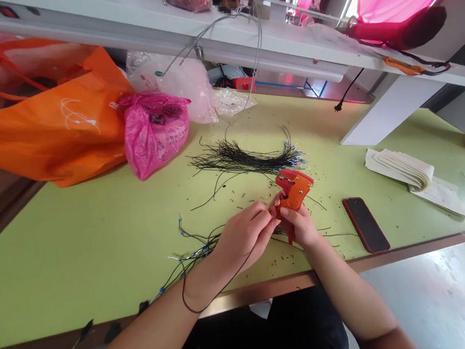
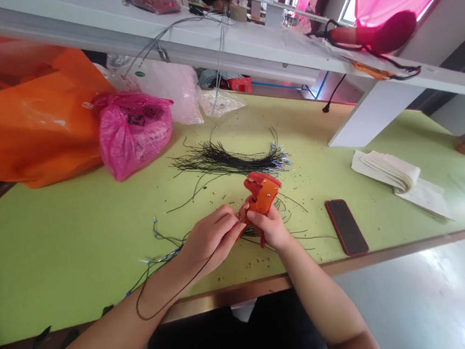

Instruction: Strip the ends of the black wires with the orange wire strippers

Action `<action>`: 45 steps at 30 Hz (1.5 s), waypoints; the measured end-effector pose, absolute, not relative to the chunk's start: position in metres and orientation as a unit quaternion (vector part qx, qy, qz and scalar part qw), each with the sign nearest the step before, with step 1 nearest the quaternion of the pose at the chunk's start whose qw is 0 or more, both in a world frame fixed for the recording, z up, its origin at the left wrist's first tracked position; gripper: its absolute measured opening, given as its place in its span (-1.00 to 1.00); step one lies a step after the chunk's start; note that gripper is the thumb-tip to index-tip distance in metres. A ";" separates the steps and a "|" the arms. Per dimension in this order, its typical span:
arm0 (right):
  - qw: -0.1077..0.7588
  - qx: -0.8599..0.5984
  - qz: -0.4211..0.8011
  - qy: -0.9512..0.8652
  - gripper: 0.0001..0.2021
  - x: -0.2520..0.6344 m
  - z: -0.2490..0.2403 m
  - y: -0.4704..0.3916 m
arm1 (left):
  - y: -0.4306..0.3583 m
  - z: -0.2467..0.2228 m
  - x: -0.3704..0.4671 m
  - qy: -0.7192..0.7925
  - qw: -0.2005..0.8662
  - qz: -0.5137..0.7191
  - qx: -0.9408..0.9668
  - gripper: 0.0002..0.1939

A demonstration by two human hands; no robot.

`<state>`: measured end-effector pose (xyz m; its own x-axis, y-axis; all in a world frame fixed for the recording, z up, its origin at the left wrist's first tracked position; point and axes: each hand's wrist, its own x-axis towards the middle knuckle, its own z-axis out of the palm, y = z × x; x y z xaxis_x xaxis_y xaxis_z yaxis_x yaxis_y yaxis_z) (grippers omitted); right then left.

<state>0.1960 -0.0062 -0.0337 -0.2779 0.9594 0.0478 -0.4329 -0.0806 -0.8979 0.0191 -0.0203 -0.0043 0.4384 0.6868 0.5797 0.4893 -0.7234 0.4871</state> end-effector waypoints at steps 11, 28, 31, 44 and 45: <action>0.530 -0.272 0.648 -0.474 -0.68 0.195 -0.033 -0.009 | -0.013 -0.009 0.011 0.349 -0.033 0.391 0.851 -0.72; 0.675 -0.285 0.546 -0.407 -0.69 0.210 -0.021 0.001 | -0.051 -0.018 0.005 0.473 0.628 0.506 0.353 -0.56; 0.708 -0.274 0.520 -0.391 -0.70 0.214 -0.016 0.002 | -0.058 -0.027 0.018 0.478 0.689 0.472 0.273 -0.58; 0.740 -0.279 0.482 -0.377 -0.71 0.221 -0.014 0.004 | -0.078 -0.029 0.034 0.477 0.572 0.279 0.607 -0.45; 0.738 -0.277 0.487 -0.376 -0.72 0.219 -0.014 0.003 | -0.076 -0.025 0.025 0.467 0.445 0.314 0.697 -0.52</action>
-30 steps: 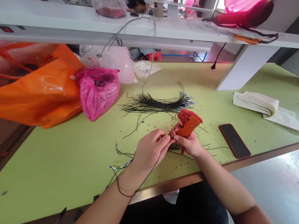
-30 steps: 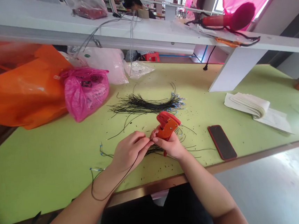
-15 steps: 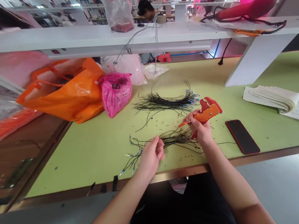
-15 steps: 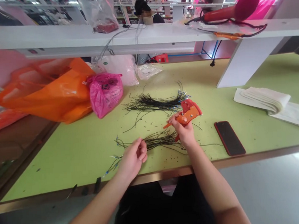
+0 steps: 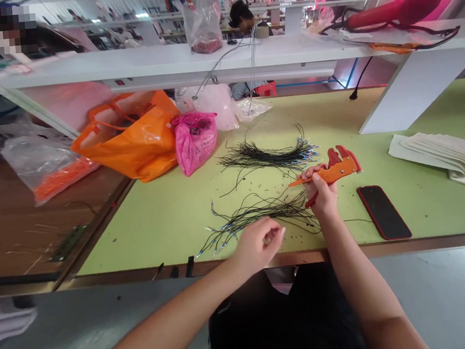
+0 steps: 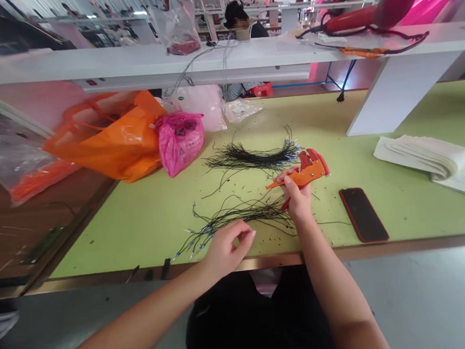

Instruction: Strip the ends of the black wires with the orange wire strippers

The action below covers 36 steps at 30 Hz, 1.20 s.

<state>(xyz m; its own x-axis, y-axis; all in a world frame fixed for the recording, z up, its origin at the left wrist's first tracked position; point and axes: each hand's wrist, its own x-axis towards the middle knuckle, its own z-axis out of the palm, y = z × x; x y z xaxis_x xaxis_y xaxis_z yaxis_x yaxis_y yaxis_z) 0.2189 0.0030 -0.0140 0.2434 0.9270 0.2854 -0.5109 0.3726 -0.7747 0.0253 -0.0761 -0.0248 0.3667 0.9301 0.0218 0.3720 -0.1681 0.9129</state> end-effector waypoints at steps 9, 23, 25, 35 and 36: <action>0.720 -0.270 0.508 -0.387 -0.74 0.213 -0.021 0.004 | -0.002 -0.065 0.002 0.491 0.119 0.113 0.856 -0.18; 0.717 -0.255 0.524 -0.381 -0.79 0.212 -0.029 0.003 | 0.031 -0.030 0.003 0.505 0.132 0.170 0.836 -0.62; 0.722 -0.261 0.522 -0.371 -0.79 0.211 -0.030 0.005 | 0.063 -0.021 0.013 0.563 0.157 0.137 0.800 -0.65; 0.729 -0.245 0.530 -0.358 -0.81 0.215 -0.033 0.010 | 0.153 -0.054 0.082 0.694 0.301 0.090 0.648 -0.57; 0.729 -0.246 0.529 -0.357 -0.81 0.214 -0.033 0.010 | 0.157 -0.056 0.083 0.696 0.319 0.091 0.637 -0.61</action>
